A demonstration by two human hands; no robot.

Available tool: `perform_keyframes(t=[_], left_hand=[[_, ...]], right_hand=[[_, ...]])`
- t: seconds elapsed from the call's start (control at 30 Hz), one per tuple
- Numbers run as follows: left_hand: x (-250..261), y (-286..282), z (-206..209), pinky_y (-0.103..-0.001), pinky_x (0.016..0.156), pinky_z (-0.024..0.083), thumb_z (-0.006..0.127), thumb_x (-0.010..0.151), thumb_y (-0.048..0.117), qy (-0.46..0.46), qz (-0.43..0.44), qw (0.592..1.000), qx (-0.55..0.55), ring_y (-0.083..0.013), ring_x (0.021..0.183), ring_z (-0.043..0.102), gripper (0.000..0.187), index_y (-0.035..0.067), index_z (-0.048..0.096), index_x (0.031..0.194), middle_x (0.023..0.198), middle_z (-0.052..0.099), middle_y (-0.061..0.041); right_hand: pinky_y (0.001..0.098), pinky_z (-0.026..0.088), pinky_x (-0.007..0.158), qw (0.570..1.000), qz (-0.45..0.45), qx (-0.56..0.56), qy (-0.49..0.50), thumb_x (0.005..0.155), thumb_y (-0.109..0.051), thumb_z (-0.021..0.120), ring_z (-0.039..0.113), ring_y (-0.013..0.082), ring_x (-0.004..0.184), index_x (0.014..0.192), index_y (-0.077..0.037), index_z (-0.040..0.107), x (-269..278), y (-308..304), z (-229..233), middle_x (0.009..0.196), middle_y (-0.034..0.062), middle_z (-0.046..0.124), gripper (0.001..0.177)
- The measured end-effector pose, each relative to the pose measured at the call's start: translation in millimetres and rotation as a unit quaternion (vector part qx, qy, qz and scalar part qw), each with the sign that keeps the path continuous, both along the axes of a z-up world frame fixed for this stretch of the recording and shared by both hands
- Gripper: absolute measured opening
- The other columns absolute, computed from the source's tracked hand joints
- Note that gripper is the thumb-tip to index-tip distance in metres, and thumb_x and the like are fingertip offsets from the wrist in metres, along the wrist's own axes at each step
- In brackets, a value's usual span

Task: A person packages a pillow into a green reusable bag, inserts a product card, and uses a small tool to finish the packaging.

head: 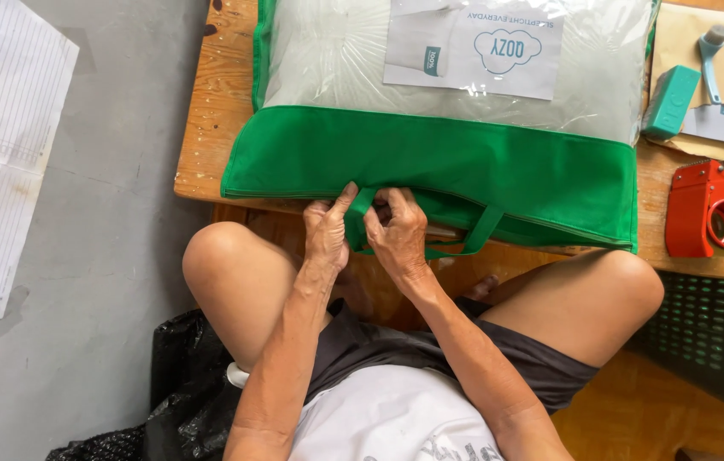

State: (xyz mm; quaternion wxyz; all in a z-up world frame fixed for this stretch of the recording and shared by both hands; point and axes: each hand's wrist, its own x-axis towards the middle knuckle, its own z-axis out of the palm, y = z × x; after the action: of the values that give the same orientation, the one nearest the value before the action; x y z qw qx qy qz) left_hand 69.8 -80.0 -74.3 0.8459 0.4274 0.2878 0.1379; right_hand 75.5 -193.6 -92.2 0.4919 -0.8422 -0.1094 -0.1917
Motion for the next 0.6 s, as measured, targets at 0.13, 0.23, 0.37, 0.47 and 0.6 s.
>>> perform_keyframes(t=[0.13,0.23,0.37,0.47,0.6], left_hand=[[1,3,-35,-0.037,0.076,0.066,0.090,0.082,0.012,-0.007,-0.013,0.999,0.031,-0.0161,0.081,0.076,0.024,0.003,0.080,0.102,0.089,0.078,-0.010],[-1,11,-79,-0.035,0.080,0.064,0.089,0.085,0.013,-0.018,-0.029,0.996,0.081,-0.0107,0.085,0.073,0.023,0.005,0.079,0.105,0.092,0.077,-0.007],[2,15,-113,-0.032,0.074,0.065,0.085,0.088,0.009,-0.034,-0.008,0.991,0.133,-0.0071,0.077,0.070,0.015,0.005,0.079,0.101,0.083,0.074,-0.003],[3,17,-120,-0.032,0.076,0.064,0.083,0.090,0.009,-0.041,0.004,0.989,0.139,-0.0075,0.076,0.070,0.015,0.004,0.077,0.103,0.084,0.073,-0.002],[12,20,-135,-0.037,0.079,0.064,0.082,0.092,0.008,-0.063,0.025,0.989,0.131,-0.0108,0.080,0.070,0.018,0.000,0.076,0.107,0.086,0.073,-0.005]], right_hand=[[0.0393,0.055,0.057,0.999,0.014,-0.018,-0.033,0.090,-0.007,0.070,0.068,0.0348,0.068,0.085,-0.011,0.067,-3,-1,25,0.075,0.0077,0.055,0.007],[0.0366,0.055,0.060,0.998,0.018,-0.035,-0.043,0.091,-0.008,0.069,0.066,0.0307,0.069,0.084,-0.013,0.065,-5,-4,25,0.074,0.0055,0.052,0.010],[0.0374,0.054,0.059,0.997,0.017,-0.064,-0.042,0.091,-0.009,0.067,0.066,0.0299,0.068,0.082,-0.013,0.061,-6,-9,31,0.072,0.0060,0.052,0.011],[0.0379,0.054,0.060,0.995,-0.007,-0.094,-0.033,0.090,-0.012,0.069,0.066,0.0293,0.069,0.080,-0.014,0.061,-5,-30,29,0.070,0.0052,0.054,0.012],[0.0425,0.055,0.061,0.986,-0.057,-0.155,-0.021,0.088,-0.013,0.070,0.067,0.0328,0.069,0.079,-0.012,0.062,-6,-74,28,0.069,0.0084,0.057,0.012]])
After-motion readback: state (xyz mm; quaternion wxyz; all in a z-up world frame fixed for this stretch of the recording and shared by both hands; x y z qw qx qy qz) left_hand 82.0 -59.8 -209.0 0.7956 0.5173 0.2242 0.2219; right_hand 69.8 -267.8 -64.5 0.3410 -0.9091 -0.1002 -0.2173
